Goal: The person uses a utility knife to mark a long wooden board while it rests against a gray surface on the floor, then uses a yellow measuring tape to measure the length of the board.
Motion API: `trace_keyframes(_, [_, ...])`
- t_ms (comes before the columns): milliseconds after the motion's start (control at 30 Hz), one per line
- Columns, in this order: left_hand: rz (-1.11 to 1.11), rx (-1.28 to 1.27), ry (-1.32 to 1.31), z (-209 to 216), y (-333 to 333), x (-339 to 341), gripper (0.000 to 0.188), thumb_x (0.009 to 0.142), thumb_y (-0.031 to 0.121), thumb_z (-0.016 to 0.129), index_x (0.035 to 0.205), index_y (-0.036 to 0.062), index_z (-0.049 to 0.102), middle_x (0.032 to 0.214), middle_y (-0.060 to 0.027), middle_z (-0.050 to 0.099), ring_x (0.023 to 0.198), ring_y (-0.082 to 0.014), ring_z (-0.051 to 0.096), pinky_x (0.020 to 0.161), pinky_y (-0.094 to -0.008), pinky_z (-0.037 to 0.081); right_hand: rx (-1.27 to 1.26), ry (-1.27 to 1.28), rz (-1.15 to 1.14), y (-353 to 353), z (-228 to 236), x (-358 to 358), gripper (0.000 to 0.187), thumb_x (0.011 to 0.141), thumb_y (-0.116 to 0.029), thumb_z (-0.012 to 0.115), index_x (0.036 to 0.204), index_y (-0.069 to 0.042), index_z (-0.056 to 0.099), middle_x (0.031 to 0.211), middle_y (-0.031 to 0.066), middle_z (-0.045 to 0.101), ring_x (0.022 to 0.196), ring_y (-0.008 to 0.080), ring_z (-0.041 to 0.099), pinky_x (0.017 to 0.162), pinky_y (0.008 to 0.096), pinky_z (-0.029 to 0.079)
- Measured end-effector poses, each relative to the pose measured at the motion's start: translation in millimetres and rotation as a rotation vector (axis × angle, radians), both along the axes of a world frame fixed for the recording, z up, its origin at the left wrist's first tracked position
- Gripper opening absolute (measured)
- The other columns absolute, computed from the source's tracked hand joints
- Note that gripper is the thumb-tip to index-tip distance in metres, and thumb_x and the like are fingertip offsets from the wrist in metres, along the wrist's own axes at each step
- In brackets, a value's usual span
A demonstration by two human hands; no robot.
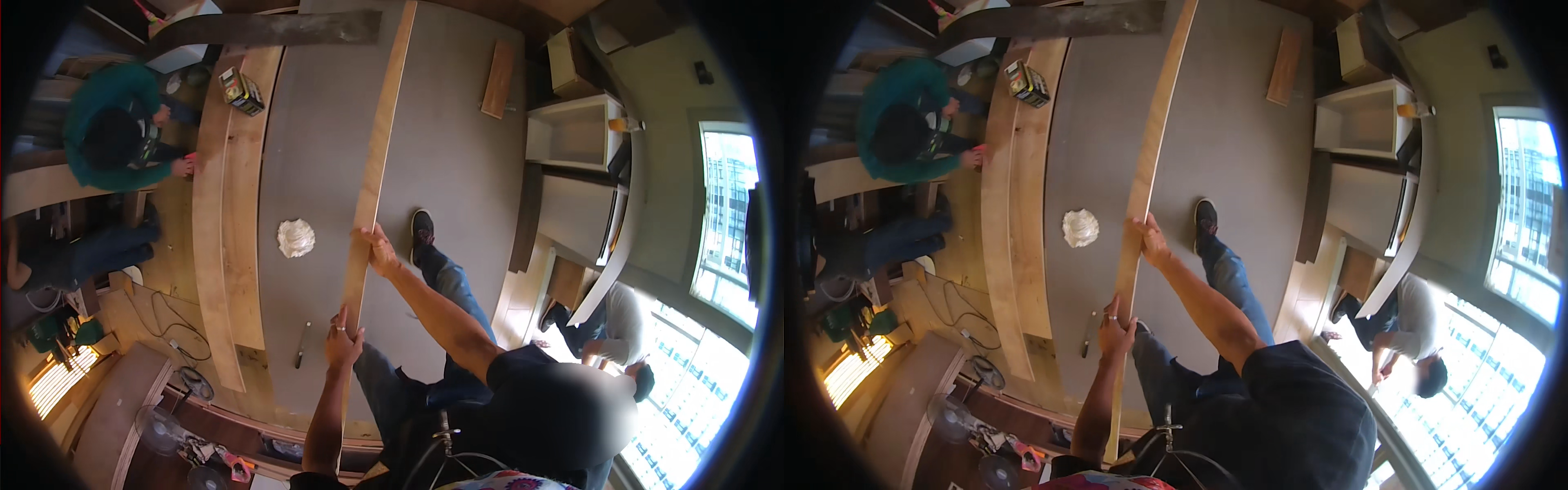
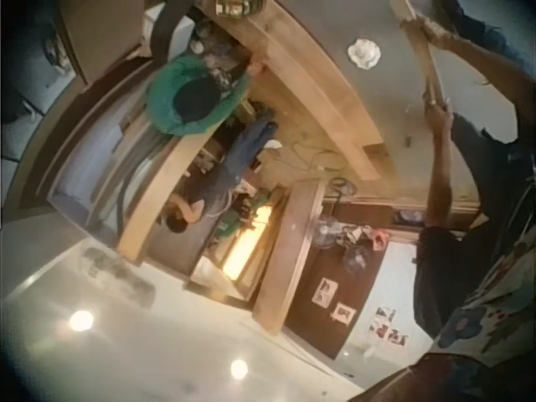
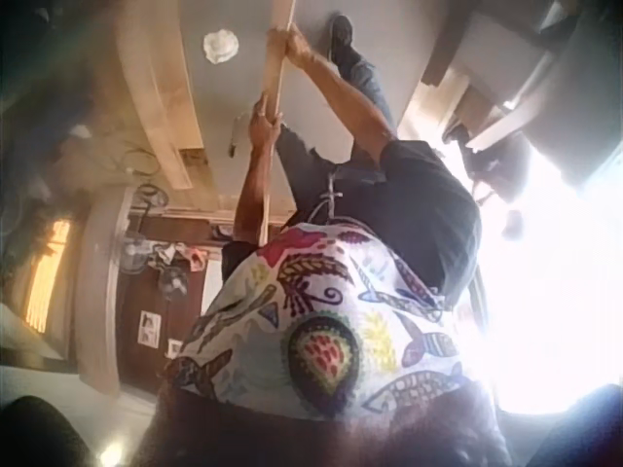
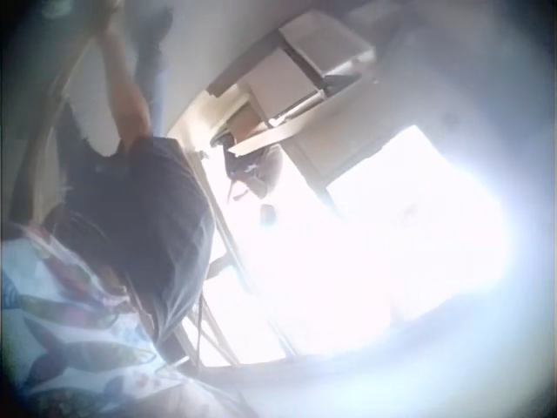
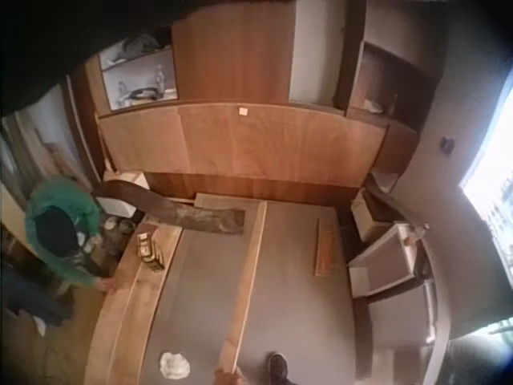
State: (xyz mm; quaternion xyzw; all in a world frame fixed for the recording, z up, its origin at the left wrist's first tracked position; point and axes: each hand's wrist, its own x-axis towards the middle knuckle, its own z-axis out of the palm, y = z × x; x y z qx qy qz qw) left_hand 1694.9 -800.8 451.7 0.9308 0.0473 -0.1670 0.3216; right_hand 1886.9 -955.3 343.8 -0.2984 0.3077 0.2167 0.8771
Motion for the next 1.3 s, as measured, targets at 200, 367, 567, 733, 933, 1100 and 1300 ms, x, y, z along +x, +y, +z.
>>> trace_keyframes(200, [0.047, 0.081, 0.069, -54.5, -35.0, 66.2, 0.087, 0.08, 0.021, 0.077, 0.151, 0.0073, 0.03, 0.13, -0.0259, 0.056, 0.112, -0.0435, 0.059, 0.093, -0.0495, 0.051, -0.02, 0.042, 0.287, -55.7, -63.3, 76.2, 0.031, 0.093, -0.025, 0.066, 0.121, -0.018, 0.055, 0.108, -0.0008, 0.063, 0.1, 0.0161, 0.06, 0.083, 0.0368, 0.047])
trace_keyframes(367, [0.087, 0.046, 0.182, -121.1, -50.8, 98.4, 0.093, 0.078, 0.014, 0.077, 0.153, 0.0052, 0.023, 0.125, -0.0259, 0.056, 0.106, -0.0455, 0.06, 0.09, -0.0511, 0.05, -0.033, 0.121, 0.383, -72.7, -139.4, 96.1, 0.032, 0.094, -0.026, 0.066, 0.124, -0.021, 0.055, 0.116, -0.0034, 0.062, 0.108, 0.0135, 0.058, 0.092, 0.0402, 0.046])
trace_keyframes(567, [0.137, 0.049, 0.231, -264.7, -36.5, 67.7, 0.095, 0.078, 0.008, 0.076, 0.154, 0.0048, 0.018, 0.122, -0.0267, 0.053, 0.106, -0.0479, 0.058, 0.09, -0.0529, 0.05, -0.499, 0.127, 0.813, -73.0, -247.6, 90.4, 0.055, 0.09, -0.039, 0.067, 0.136, -0.015, 0.05, 0.123, 0.0055, 0.061, 0.115, 0.0231, 0.059, 0.099, 0.044, 0.046])
trace_keyframes(733, [0.152, 0.047, 0.219, -418.8, -54.8, 39.9, 0.081, 0.084, 0.008, 0.07, 0.151, 0.0043, 0.025, 0.125, -0.0232, 0.054, 0.109, -0.0435, 0.059, 0.092, -0.0494, 0.051, -1.331, -0.047, 0.621, -108.9, -372.2, 101.4, 0.063, 0.092, -0.039, 0.064, 0.141, -0.006, 0.045, 0.12, 0.017, 0.06, 0.106, 0.0266, 0.063, 0.094, 0.0422, 0.048])
trace_keyframes(933, [0.195, 0.088, 0.253, -521.9, -42.0, -1.3, 0.079, 0.084, 0.008, 0.07, 0.15, 0.0042, 0.026, 0.125, -0.0228, 0.054, 0.109, -0.0426, 0.059, 0.092, -0.0489, 0.051, -1.261, -0.122, 0.274, -81.5, -416.8, 143.2, 0.052, 0.095, -0.03, 0.06, 0.139, -0.007, 0.046, 0.117, 0.0161, 0.056, 0.1, 0.0226, 0.065, 0.088, 0.0401, 0.05])
trace_keyframes(1100, [0.185, 0.03, 0.225, -558.3, -58.9, -21.6, 0.077, 0.085, 0.008, 0.069, 0.15, 0.0041, 0.027, 0.125, -0.0223, 0.054, 0.109, -0.0418, 0.059, 0.092, -0.0484, 0.051, -1.605, -0.238, 0.308, -101.6, -453.5, 162.9, 0.051, 0.091, -0.032, 0.06, 0.137, -0.014, 0.05, 0.124, 0.0186, 0.054, 0.11, 0.0327, 0.06, 0.091, 0.0483, 0.049])
trace_keyframes(1300, [0.189, 0.022, 0.17, -569.1, -51.2, -29.1, 0.075, 0.086, 0.008, 0.068, 0.149, 0.004, 0.028, 0.126, -0.0219, 0.054, 0.109, -0.0409, 0.06, 0.092, -0.0478, 0.052, -1.575, -0.277, 0.48, -112.2, -452.5, 197.6, 0.057, 0.088, -0.038, 0.062, 0.14, -0.02, 0.047, 0.137, 0.0149, 0.049, 0.127, 0.0375, 0.049, 0.098, 0.0564, 0.044])
